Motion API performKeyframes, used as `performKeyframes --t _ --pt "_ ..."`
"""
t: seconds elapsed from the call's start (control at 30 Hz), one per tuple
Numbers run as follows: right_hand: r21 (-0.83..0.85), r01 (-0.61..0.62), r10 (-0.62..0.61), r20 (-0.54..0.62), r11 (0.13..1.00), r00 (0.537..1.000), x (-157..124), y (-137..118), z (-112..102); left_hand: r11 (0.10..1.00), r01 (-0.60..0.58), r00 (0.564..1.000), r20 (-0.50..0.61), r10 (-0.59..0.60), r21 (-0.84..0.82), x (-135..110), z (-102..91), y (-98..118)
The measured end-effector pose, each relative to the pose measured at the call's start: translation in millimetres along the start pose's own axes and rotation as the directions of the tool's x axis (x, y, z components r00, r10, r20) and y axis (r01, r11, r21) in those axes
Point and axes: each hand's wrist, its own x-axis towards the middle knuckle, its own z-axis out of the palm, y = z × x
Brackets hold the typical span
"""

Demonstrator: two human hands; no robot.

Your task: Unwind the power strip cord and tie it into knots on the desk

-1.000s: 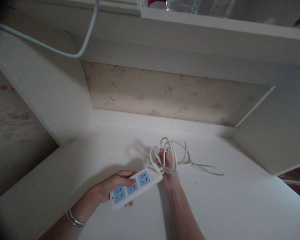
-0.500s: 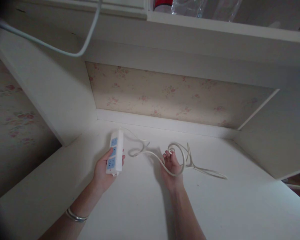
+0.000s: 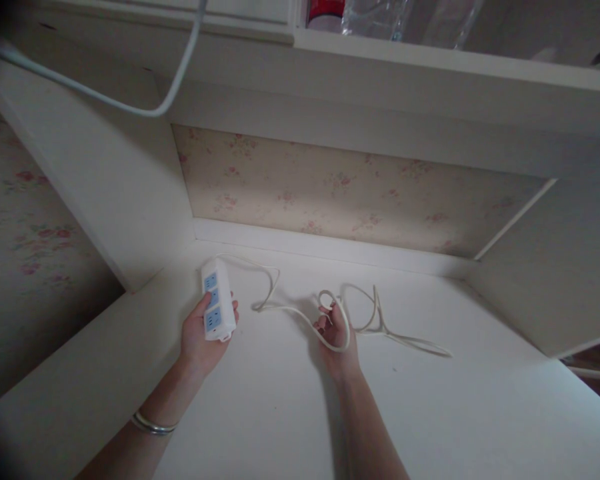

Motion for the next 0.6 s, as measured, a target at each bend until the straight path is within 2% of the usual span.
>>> performKeyframes --t 0.17,0.23,0.3,0.4,0.47,0.5,0.53,0.6 --pt "-0.221 -0.096 0.102 0.016 0.97 0.995 -8.8 13.1 7.1 0.982 0.012 1.0 -0.026 -0.008 0.188 1.4 -4.5 -0.3" --pt "-0.303 -0.069 0.076 0.012 0.951 0.997 -17.8 18.3 11.6 0.958 -0.02 0.999 -0.03 0.03 0.285 2.1 -11.2 3.4" --pt "-0.375 -0.023 0.034 0.021 0.927 0.999 -29.1 21.3 13.5 0.914 -0.051 0.998 -0.02 0.065 0.402 4.8 -20.9 12.5" --pt "-0.481 -0.021 0.058 0.062 0.876 0.996 -46.4 17.9 9.4 0.816 -0.067 0.993 -0.039 0.109 0.574 15.0 -37.6 39.4" --pt "-0.534 -0.053 0.112 0.079 0.844 0.991 -56.0 10.6 3.4 0.695 -0.101 0.984 -0.03 0.174 0.712 25.6 -47.7 64.3" --pt "-0.544 -0.071 0.135 0.077 0.836 0.988 -59.7 5.9 -0.2 0.607 -0.108 0.98 -0.019 0.199 0.787 31.5 -52.0 77.4" --pt "-0.545 -0.092 0.157 0.075 0.833 0.985 -62.6 1.0 -4.0 0.502 -0.103 0.978 -0.006 0.21 0.859 37.4 -55.8 89.8" --pt "-0.529 -0.142 0.206 0.063 0.836 0.977 -66.6 -9.3 -12.4 0.231 -0.034 0.973 -0.02 0.23 0.972 48.5 -61.9 110.8"
